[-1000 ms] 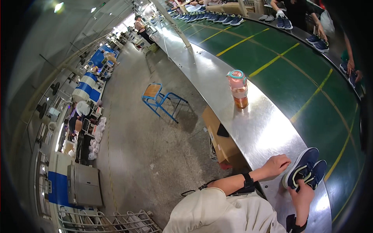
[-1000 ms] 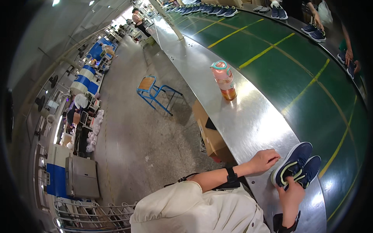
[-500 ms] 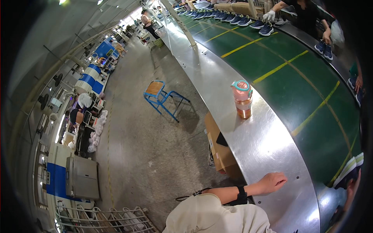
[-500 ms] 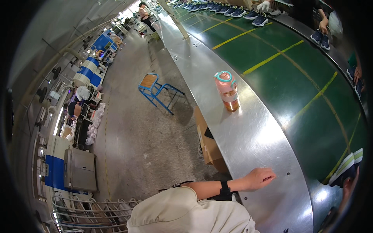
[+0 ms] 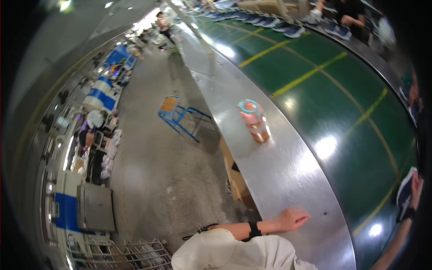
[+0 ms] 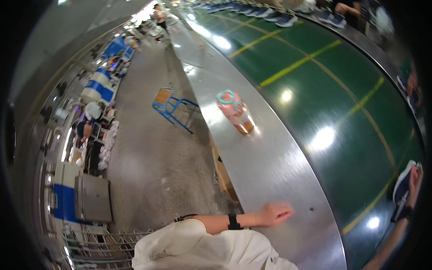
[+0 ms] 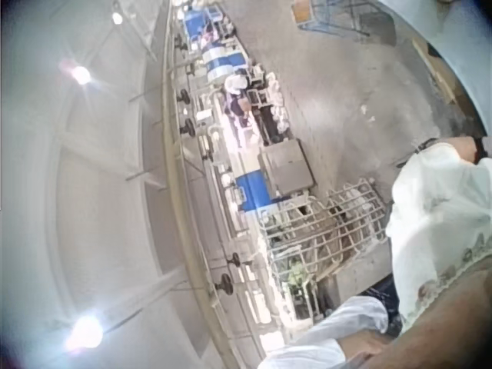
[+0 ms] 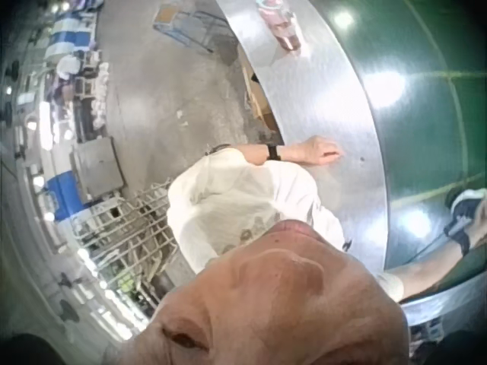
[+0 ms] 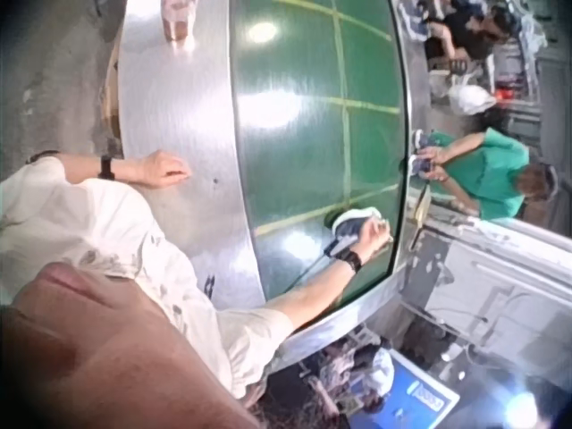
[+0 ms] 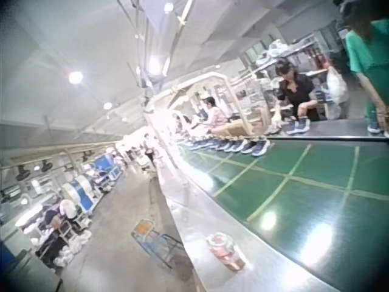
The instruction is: Inspecting pairs of sneakers and placing them onto a circular conveyor belt in a shoe factory.
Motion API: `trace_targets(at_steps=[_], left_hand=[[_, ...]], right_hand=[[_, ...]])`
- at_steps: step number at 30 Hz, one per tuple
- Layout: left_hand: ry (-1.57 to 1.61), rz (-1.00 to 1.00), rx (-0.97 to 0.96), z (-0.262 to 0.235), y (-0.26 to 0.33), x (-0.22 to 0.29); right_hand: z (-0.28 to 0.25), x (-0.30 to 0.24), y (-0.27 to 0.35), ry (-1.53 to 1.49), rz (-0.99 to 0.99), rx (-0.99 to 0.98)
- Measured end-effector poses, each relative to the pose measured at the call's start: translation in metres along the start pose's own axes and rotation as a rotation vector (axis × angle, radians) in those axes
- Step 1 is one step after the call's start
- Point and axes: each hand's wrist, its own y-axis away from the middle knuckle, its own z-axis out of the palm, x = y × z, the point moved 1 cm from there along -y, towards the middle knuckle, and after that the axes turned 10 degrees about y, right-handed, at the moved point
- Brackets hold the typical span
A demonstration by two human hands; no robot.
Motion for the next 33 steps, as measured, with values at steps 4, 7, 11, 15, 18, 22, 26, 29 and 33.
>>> trace_targets(at_steps=[4, 7, 11, 15, 18, 22, 26, 29, 33], left_hand=[[-0.025, 0.045, 0.005, 0.000, 0.000, -0.001], [-0.024, 0.014, 0.021, 0.000, 0.001, -0.001], [-0.039, 0.021, 0.042, -0.003, -0.001, 0.002], [0.012, 0.049, 0.078, -0.008, 0.001, 0.012], [0.008, 0.099, 0.303, -0.036, 0.016, 0.021], [-0.252, -0.021, 0.865, -0.136, 0.053, 0.005], [-0.393, -0.255, 1.076, -0.230, 0.077, -0.053], [-0.823, -0.476, 0.814, -0.244, 0.082, -0.096], [-1.049, -0.595, 0.547, -0.228, 0.060, -0.131]], right_hand=[[0.027, 0.018, 0.085, -0.147, 0.171, -0.229], [0.053, 0.011, 0.183, -0.054, 0.217, -0.352], [0.075, 0.005, 0.296, 0.000, 0.294, -0.350], [0.086, 0.016, 0.368, -0.008, 0.293, -0.353], [0.086, 0.027, 0.405, 0.098, 0.281, -0.291], [0.081, 0.048, 0.437, 0.232, 0.129, -0.174], [0.112, 0.090, 0.451, 0.283, -0.116, -0.056], [0.122, 0.093, 0.466, 0.635, -0.330, -0.036], [0.130, 0.092, 0.484, 0.651, -0.398, -0.007]])
